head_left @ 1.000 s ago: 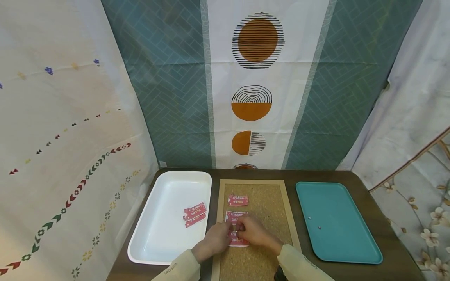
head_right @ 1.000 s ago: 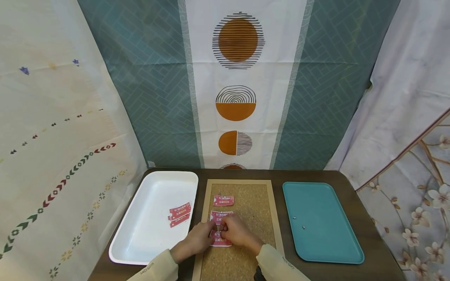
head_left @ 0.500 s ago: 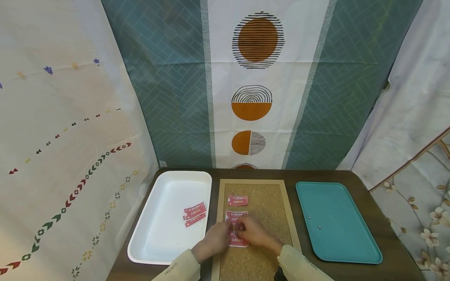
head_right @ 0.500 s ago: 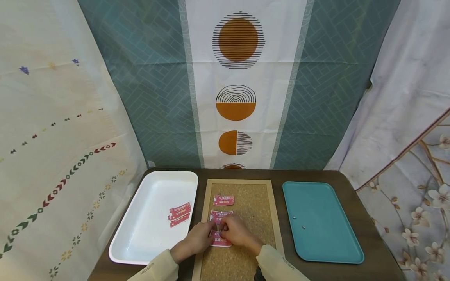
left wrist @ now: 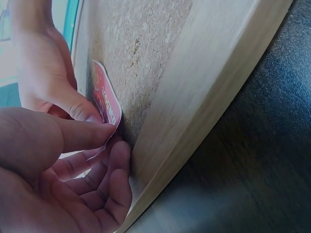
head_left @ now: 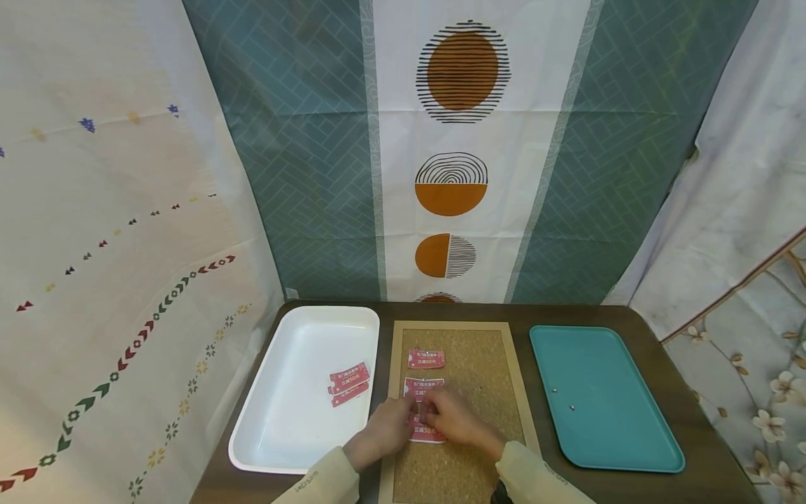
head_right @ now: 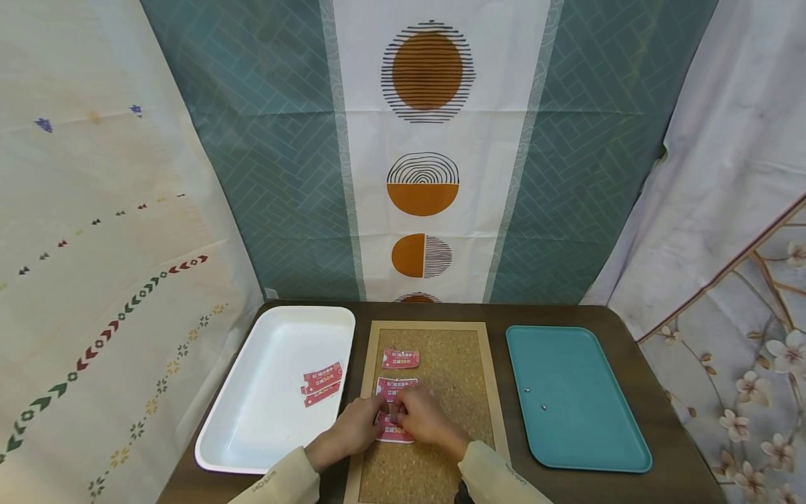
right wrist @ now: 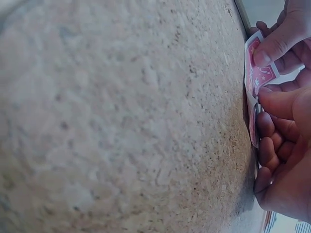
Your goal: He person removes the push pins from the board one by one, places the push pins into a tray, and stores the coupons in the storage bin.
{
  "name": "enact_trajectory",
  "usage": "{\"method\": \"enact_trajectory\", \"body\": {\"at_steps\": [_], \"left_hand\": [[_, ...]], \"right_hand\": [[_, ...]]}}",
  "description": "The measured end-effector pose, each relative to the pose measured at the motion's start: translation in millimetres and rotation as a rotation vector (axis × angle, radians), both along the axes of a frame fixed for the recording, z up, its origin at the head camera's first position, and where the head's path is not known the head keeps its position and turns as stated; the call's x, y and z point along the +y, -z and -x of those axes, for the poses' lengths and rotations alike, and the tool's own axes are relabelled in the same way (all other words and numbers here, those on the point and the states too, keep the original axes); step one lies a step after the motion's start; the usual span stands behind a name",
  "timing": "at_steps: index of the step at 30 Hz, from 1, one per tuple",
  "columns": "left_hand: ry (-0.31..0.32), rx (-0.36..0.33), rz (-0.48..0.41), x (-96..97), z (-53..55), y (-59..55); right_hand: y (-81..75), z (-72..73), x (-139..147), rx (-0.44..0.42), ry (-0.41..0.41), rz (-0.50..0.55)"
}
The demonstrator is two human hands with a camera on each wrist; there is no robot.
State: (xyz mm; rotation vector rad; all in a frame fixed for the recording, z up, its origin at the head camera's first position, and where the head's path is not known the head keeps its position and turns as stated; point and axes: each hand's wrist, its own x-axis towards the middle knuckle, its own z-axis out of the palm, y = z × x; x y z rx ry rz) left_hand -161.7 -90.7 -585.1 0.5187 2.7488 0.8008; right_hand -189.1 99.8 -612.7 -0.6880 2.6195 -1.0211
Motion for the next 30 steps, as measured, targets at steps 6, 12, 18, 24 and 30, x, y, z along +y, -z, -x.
{"method": "enact_trajectory", "body": {"at_steps": [6,12,18,24,30], "left_hand": [[0.001,0.009,-0.004,0.0,0.8,1.5],[-0.022,-0.028,-0.031,-0.9,-0.5,-1.4],[-0.029,-0.026,-0.074,-2.4,-1.5,-6.1],[-0.031,-0.002,-0.113,-4.7,1.3,-8.8],[-0.031,-0.009,-0.148,-6.4,3.0,-13.3]], "right_hand": [[0.3,0.3,0.6,-0.006,-0.006,0.016],[1.5,4.3,4.5,-0.042,-0.037,0.078],[-1.5,10.7,12.3,-0.061,-0.062,0.109],[-11.8,9.3,15.9,-0.078,-0.071,0.128],[-16.5,8.5,23.4,-0.127,-0.062,0.168]]}}
